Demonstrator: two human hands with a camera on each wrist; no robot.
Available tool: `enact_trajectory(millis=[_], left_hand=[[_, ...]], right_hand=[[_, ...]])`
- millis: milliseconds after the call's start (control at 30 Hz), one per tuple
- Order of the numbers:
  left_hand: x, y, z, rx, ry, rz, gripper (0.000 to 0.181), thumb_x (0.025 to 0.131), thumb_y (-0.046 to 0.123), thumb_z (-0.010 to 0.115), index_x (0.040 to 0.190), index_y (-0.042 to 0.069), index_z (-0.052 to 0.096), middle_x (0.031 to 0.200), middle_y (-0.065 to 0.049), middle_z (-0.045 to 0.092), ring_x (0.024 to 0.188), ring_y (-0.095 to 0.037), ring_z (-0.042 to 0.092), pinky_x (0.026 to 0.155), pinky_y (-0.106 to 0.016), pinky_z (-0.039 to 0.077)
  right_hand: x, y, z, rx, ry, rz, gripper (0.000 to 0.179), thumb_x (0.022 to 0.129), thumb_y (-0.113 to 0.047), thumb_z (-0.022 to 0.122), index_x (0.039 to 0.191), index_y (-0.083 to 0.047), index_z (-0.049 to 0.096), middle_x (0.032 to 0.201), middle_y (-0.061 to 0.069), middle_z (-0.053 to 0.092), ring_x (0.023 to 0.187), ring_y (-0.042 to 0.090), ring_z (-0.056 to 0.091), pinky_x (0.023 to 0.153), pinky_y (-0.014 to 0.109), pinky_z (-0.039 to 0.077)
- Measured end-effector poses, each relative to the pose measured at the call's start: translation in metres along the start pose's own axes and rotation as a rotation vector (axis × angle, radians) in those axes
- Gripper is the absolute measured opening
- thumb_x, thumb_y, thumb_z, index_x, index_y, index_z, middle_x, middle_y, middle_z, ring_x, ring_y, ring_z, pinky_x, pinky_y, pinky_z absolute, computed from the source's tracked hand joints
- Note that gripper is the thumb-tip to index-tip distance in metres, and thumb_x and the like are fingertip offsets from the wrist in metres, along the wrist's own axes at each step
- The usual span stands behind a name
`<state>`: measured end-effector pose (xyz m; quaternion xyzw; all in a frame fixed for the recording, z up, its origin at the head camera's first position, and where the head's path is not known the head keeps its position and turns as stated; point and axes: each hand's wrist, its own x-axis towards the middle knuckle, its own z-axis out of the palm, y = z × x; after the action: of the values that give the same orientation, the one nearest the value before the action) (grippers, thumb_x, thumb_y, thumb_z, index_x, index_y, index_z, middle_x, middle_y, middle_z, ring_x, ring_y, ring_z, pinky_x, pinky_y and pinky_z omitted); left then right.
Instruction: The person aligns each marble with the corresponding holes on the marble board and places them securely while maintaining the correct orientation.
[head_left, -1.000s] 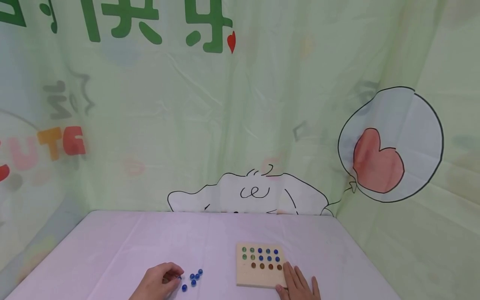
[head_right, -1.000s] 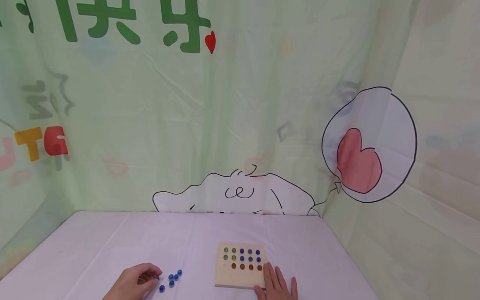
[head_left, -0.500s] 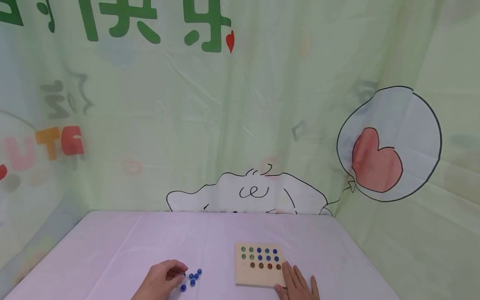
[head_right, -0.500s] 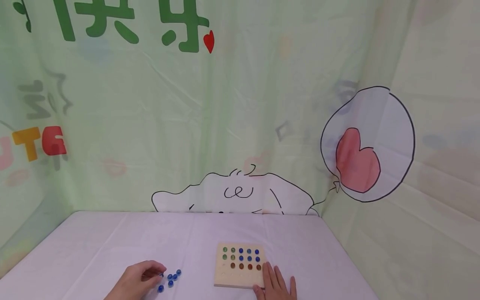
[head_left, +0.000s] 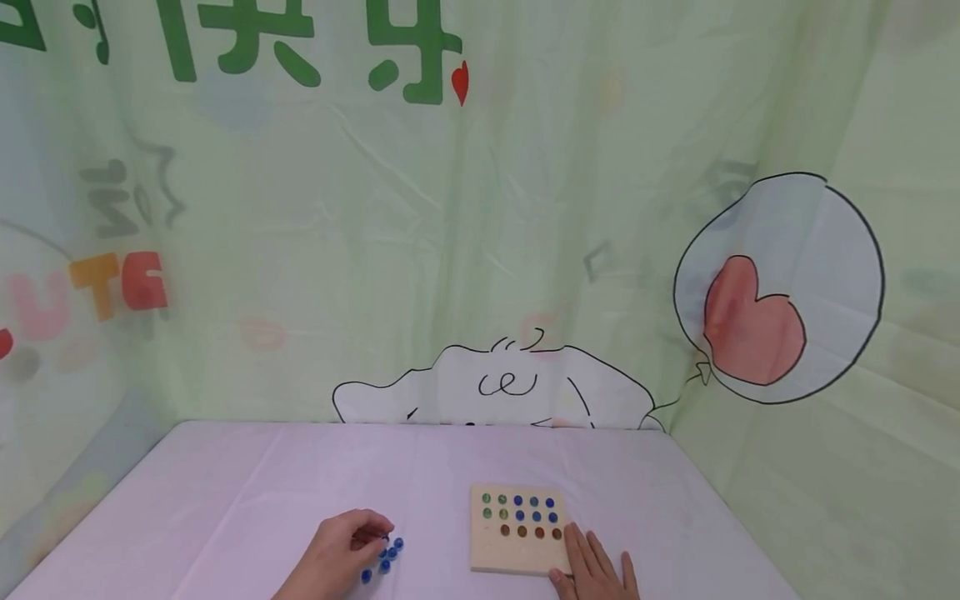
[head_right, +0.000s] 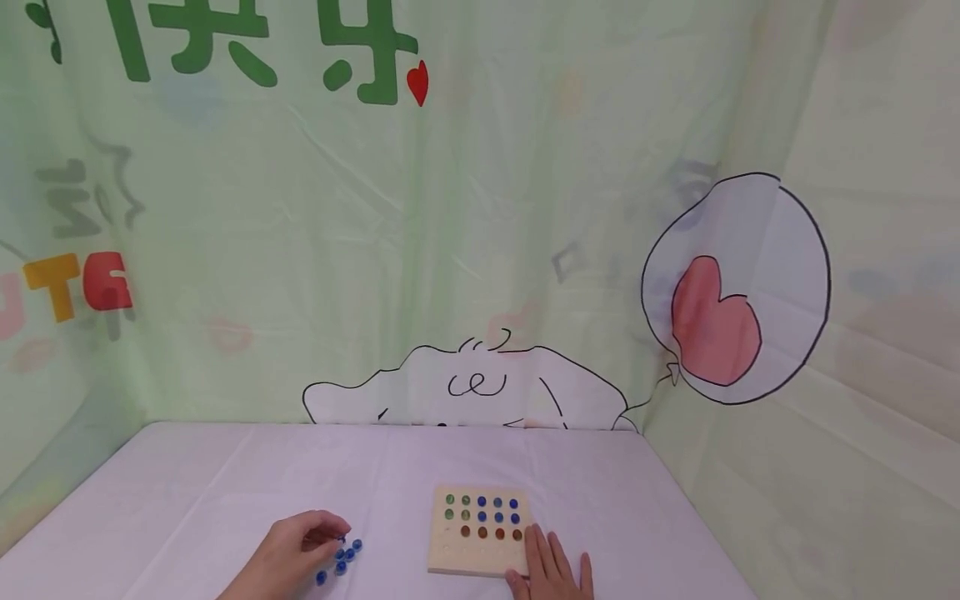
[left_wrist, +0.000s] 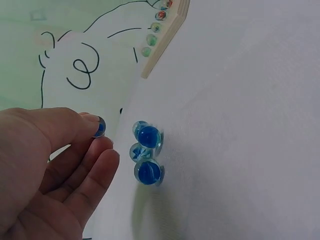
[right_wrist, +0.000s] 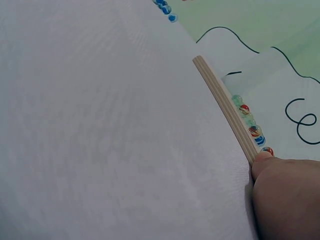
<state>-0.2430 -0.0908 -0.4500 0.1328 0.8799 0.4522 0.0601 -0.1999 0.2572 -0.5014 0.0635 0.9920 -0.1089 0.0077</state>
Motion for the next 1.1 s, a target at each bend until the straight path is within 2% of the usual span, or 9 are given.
enact_trajectory(millis=[133,367,633,900,1100], left_hand=[[0.003,0.005,0.003,0.007,0.000,0.035,0.015,0.082,0.018,0.063,0.096,0.013,0.064,0.091,0.003,0.063,0.078,-0.009,0.055,0.068,-0.026,0.049],[0.004,0.009,0.007,-0.005,0.026,0.163,0.015,0.083,0.018,0.062,0.095,0.011,0.064,0.093,0.001,0.064,0.077,-0.003,0.056,0.066,-0.019,0.048],[0.007,0.016,0.013,-0.008,0.039,0.183,0.013,0.083,0.018,0.062,0.094,0.012,0.064,0.091,0.002,0.064,0.075,-0.001,0.056,0.065,-0.017,0.047],[0.013,0.023,0.020,-0.004,0.078,0.290,0.013,0.082,0.016,0.063,0.093,0.011,0.064,0.087,0.004,0.064,0.074,0.000,0.056,0.064,-0.017,0.048],[0.018,0.027,0.027,-0.010,0.076,0.306,0.012,0.081,0.014,0.064,0.092,0.010,0.065,0.086,0.003,0.065,0.073,0.000,0.056,0.065,-0.017,0.048]], right_hand=[[0.000,-0.001,-0.001,-0.003,-0.011,0.012,0.119,0.056,-0.087,-0.003,0.140,-0.008,0.025,0.144,0.013,0.029,0.133,0.036,0.021,0.101,0.061,-0.012],[0.000,-0.001,-0.001,0.004,-0.012,0.020,0.118,0.056,-0.087,-0.002,0.140,-0.008,0.026,0.144,0.013,0.029,0.133,0.037,0.020,0.101,0.061,-0.013],[0.000,-0.001,0.000,-0.009,0.004,0.010,0.117,0.058,-0.087,-0.003,0.140,-0.008,0.026,0.144,0.013,0.030,0.133,0.036,0.021,0.101,0.061,-0.012],[0.000,0.001,0.002,-0.007,0.003,0.015,0.117,0.058,-0.087,-0.003,0.140,-0.008,0.026,0.144,0.013,0.030,0.132,0.036,0.021,0.101,0.061,-0.012],[0.000,0.000,0.001,-0.006,-0.006,0.018,0.118,0.057,-0.087,-0.003,0.140,-0.008,0.026,0.144,0.013,0.030,0.133,0.037,0.020,0.101,0.061,-0.013]])
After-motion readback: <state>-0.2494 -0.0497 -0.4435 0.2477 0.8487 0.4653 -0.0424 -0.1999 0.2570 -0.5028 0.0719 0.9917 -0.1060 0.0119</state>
